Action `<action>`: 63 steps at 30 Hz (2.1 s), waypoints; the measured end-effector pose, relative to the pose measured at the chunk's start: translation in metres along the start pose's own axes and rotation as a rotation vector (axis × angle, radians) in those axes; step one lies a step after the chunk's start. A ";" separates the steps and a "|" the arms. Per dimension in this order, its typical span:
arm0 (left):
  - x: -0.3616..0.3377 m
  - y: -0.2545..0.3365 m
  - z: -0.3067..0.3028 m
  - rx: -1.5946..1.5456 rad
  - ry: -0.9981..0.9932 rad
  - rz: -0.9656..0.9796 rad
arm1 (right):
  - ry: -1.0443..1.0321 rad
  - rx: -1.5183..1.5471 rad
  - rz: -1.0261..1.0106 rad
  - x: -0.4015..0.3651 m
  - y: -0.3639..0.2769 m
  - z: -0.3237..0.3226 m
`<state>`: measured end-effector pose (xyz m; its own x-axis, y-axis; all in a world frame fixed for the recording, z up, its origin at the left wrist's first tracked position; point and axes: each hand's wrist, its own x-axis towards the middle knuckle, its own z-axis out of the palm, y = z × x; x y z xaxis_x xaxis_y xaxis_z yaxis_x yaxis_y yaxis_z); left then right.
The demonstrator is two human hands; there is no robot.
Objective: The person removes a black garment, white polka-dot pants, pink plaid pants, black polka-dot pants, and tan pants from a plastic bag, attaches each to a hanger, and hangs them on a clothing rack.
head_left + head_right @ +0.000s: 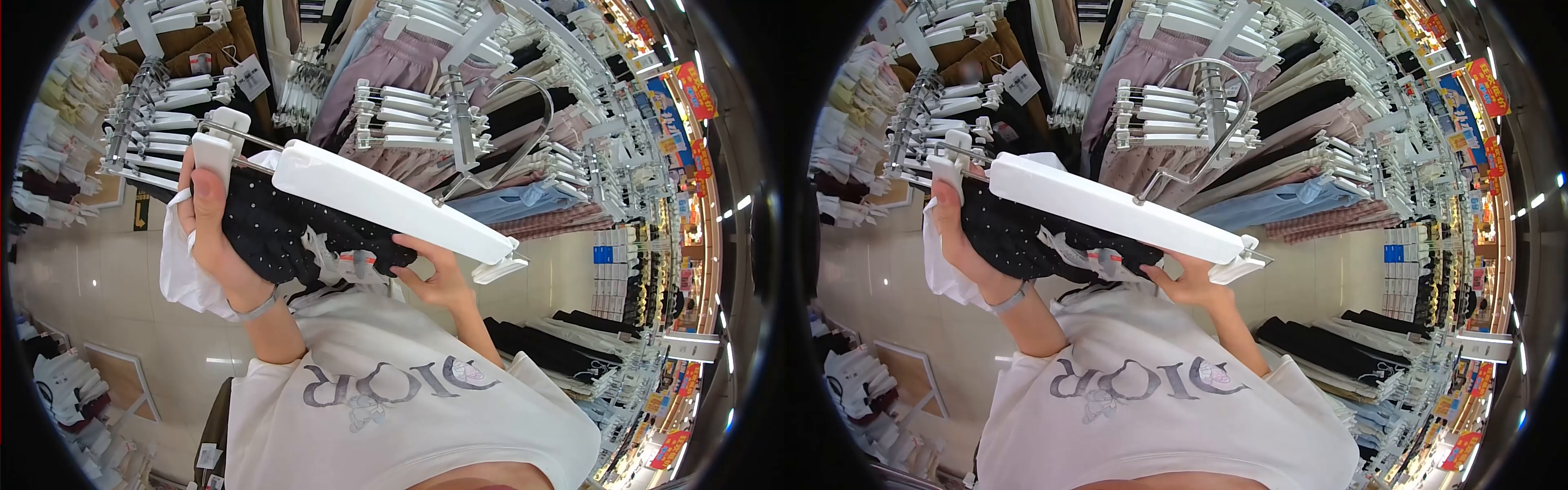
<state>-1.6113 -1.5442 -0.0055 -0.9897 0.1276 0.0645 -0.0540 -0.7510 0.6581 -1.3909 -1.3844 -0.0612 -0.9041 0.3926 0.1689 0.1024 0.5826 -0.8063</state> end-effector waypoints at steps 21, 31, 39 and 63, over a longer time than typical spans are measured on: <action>-0.001 0.008 -0.001 -0.113 -0.054 -0.081 | -0.269 0.073 0.074 0.023 -0.005 0.025; -0.002 0.004 0.009 -0.301 -0.006 -0.271 | -0.409 0.251 -0.011 0.007 -0.001 0.021; 0.018 -0.013 -0.002 -0.034 -0.036 -0.102 | -0.066 0.767 -0.198 -0.012 -0.010 -0.052; -0.008 0.022 0.009 0.086 -0.532 0.450 | -0.112 -0.548 -0.418 0.048 -0.083 -0.095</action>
<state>-1.6030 -1.5554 0.0152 -0.7134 0.1323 0.6882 0.3783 -0.7540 0.5371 -1.4036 -1.3464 0.0680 -0.9477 -0.0010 0.3191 -0.0950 0.9555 -0.2792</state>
